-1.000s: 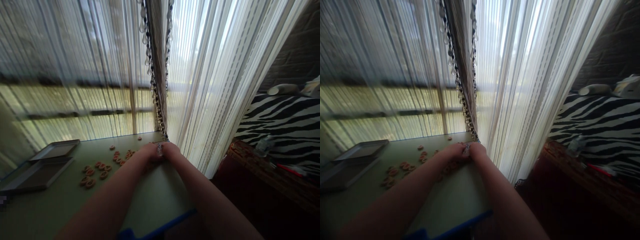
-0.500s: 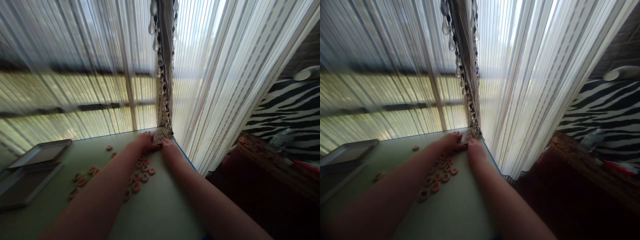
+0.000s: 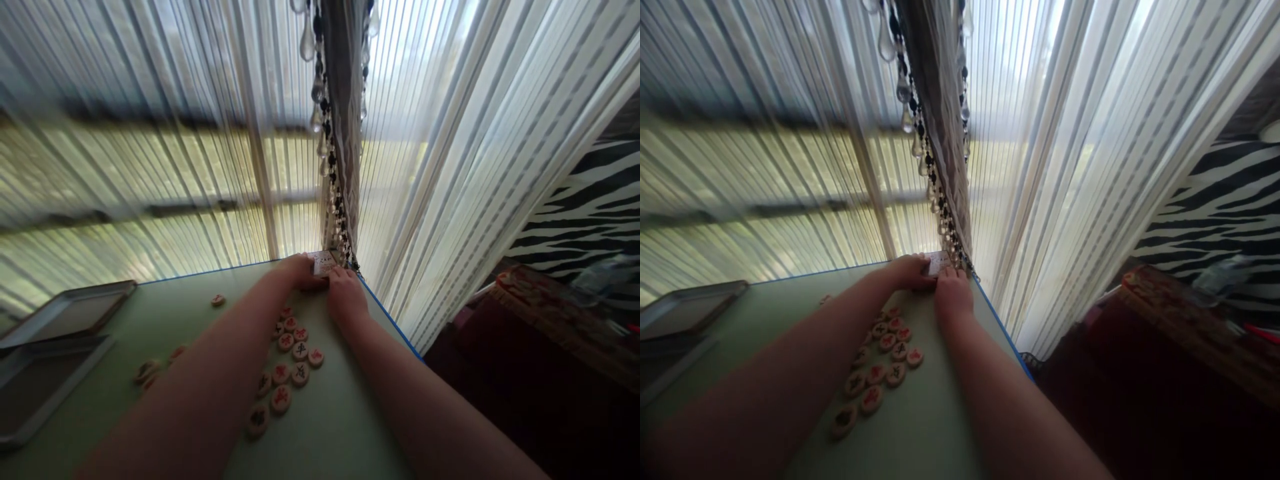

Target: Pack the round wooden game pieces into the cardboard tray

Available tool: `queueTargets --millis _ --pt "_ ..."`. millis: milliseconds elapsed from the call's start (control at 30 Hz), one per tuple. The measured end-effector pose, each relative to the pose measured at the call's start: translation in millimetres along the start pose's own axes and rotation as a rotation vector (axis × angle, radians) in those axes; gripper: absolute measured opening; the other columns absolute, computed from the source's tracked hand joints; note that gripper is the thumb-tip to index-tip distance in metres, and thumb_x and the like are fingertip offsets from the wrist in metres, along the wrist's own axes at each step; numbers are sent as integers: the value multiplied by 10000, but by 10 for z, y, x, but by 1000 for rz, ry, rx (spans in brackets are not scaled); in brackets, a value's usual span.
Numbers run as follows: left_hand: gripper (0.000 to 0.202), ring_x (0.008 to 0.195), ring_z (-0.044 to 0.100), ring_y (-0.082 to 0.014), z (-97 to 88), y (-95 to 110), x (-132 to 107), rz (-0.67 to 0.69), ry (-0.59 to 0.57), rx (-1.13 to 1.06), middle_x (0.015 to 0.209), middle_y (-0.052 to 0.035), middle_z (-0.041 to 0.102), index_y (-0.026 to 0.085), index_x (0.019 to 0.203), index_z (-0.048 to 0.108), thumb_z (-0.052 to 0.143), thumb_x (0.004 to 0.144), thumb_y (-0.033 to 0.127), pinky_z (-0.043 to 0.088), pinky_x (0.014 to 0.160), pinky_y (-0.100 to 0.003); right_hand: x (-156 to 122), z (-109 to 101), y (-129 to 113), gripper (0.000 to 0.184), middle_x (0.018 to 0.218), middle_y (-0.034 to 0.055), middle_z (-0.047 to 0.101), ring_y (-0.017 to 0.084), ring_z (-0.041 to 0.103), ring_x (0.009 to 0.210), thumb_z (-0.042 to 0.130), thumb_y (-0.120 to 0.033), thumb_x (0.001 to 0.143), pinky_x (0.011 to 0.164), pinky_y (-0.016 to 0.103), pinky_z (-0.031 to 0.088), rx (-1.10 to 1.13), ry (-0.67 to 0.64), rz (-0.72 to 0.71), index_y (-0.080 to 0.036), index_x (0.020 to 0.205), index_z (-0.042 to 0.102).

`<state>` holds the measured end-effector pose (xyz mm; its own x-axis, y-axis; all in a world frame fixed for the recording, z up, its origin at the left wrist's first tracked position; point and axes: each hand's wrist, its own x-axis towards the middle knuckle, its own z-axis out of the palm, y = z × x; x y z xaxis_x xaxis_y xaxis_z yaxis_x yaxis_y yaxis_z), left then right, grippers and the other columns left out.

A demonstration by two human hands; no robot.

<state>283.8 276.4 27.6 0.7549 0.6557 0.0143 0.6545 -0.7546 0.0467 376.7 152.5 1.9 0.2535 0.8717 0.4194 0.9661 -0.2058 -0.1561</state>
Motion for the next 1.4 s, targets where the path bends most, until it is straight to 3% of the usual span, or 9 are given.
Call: queueTargets --millis 533,700,767,900,1000,1100,1300,1400 --pt "727 1128 471 -272 82 -85 200 -8 66 12 1255 -94 505 198 1197 511 498 621 641 375 914 -291 64 132 20 457 1237 114 502 207 382 1144 363 -94 782 973 282 287 128 -24 -26 -77 1219 496" --pt "714 1062 516 -256 -2 -157 201 -19 -24 -117 1225 -65 535 218 1187 515 547 597 620 401 882 -295 59 155 35 445 1219 112 510 216 377 1131 361 -107 782 954 285 294 123 17 -33 -90 1200 512" --pt "621 1068 514 -223 -48 -224 169 -45 5 -199 1221 -47 541 219 1225 474 511 687 527 400 886 -281 58 164 42 447 1215 108 513 219 385 1121 364 -109 779 953 283 293 120 25 -38 -90 1201 512" --pt "418 1037 534 -203 -96 -341 -10 -128 140 -184 1147 -82 589 160 1149 542 321 814 277 404 879 -296 61 165 47 451 1222 111 507 214 387 1123 371 -102 775 967 280 276 111 21 -54 -83 1203 508" --pt "381 969 569 -240 -71 -350 -219 -65 57 -121 1061 -115 629 138 1046 609 367 787 276 425 848 -340 67 156 48 458 1217 110 514 211 390 1125 380 -97 764 971 276 274 100 8 -52 -83 1203 509" --pt "347 984 568 -231 -33 -297 -428 -31 37 -124 1058 -87 636 183 997 636 379 790 288 414 875 -334 74 144 46 471 1223 105 515 214 400 1123 391 -88 745 965 270 283 87 -6 -49 -78 1199 515" --pt "341 1017 561 -255 -61 -107 -832 -116 50 -174 1082 -103 626 189 1025 627 395 780 241 409 889 -375 53 74 7 480 1237 142 507 210 418 1142 372 -78 761 964 288 294 44 -3 -103 -40 1228 474" --pt "429 1051 547 -239 -79 -23 -1062 -186 79 -229 1143 -123 591 180 1190 513 412 774 184 405 900 -351 35 35 -25 429 1176 134 557 212 467 1100 381 -88 757 946 296 321 43 1 -148 -68 1151 548"
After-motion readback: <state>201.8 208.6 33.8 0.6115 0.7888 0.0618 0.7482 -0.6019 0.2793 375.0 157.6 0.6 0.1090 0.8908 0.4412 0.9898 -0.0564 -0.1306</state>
